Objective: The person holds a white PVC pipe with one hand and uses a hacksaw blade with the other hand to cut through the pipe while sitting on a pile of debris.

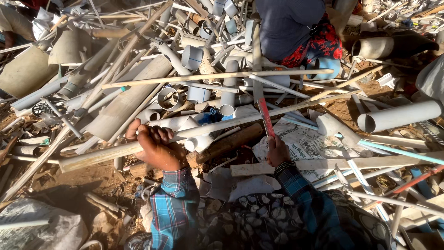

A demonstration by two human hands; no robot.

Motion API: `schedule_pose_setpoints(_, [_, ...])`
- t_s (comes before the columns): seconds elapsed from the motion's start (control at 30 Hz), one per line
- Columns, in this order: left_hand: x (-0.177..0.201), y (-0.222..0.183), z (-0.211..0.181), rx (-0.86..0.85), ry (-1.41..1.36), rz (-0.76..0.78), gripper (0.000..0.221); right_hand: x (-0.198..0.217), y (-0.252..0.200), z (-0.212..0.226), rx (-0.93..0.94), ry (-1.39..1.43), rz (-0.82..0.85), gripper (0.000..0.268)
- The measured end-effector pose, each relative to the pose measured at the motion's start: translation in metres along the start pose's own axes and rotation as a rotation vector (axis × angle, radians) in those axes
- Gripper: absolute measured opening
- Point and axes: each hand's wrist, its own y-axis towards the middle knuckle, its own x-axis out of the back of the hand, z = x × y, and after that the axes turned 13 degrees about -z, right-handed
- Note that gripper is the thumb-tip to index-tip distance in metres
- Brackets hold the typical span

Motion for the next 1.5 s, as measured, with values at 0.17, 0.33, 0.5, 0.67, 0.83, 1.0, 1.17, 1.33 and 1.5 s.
schedule_pose_setpoints(0.17, [0.002, 0.002, -0.002, -0.036, 0.006, -0.021, 0.012, -0.054, -0.041, -0.015, 0.789, -0.051, -0.079, 0.046])
schedule_pose_setpoints(0.33, [0.011, -0.001, -0.005, 0.03, 0.029, -0.043, 0.017, -0.038, -0.023, -0.005, 0.163, 0.066, 0.053, 0.046])
schedule_pose_setpoints(0.5, [0.01, 0.003, -0.001, 0.04, 0.04, -0.015, 0.017, -0.038, -0.028, 0.001, 0.205, 0.132, 0.159, 0.042])
schedule_pose_setpoints(0.67, [0.017, -0.009, -0.003, 0.089, 0.004, 0.016, 0.013, -0.063, -0.057, -0.002, 0.54, -0.044, 0.077, 0.04])
schedule_pose_setpoints(0.83, [0.026, 0.002, 0.006, 0.089, 0.002, 0.0, 0.012, -0.019, -0.012, 0.009, -0.134, 0.164, 0.046, 0.037])
schedule_pose_setpoints(1.0, [0.021, -0.018, 0.008, 0.053, -0.048, 0.038, 0.009, -0.048, -0.086, 0.029, 0.521, 0.053, 0.272, 0.035])
schedule_pose_setpoints(1.17, [0.027, -0.005, 0.003, 0.117, -0.001, 0.004, 0.011, -0.023, -0.024, 0.014, 0.136, 0.05, 0.061, 0.039])
schedule_pose_setpoints(1.33, [0.026, -0.002, 0.006, 0.14, -0.09, 0.117, 0.01, -0.018, -0.036, 0.004, 0.093, 0.147, 0.223, 0.044])
schedule_pose_setpoints(1.5, [0.025, -0.017, -0.004, 0.143, -0.084, 0.262, 0.01, -0.037, -0.065, 0.002, 0.453, 0.024, 0.12, 0.042])
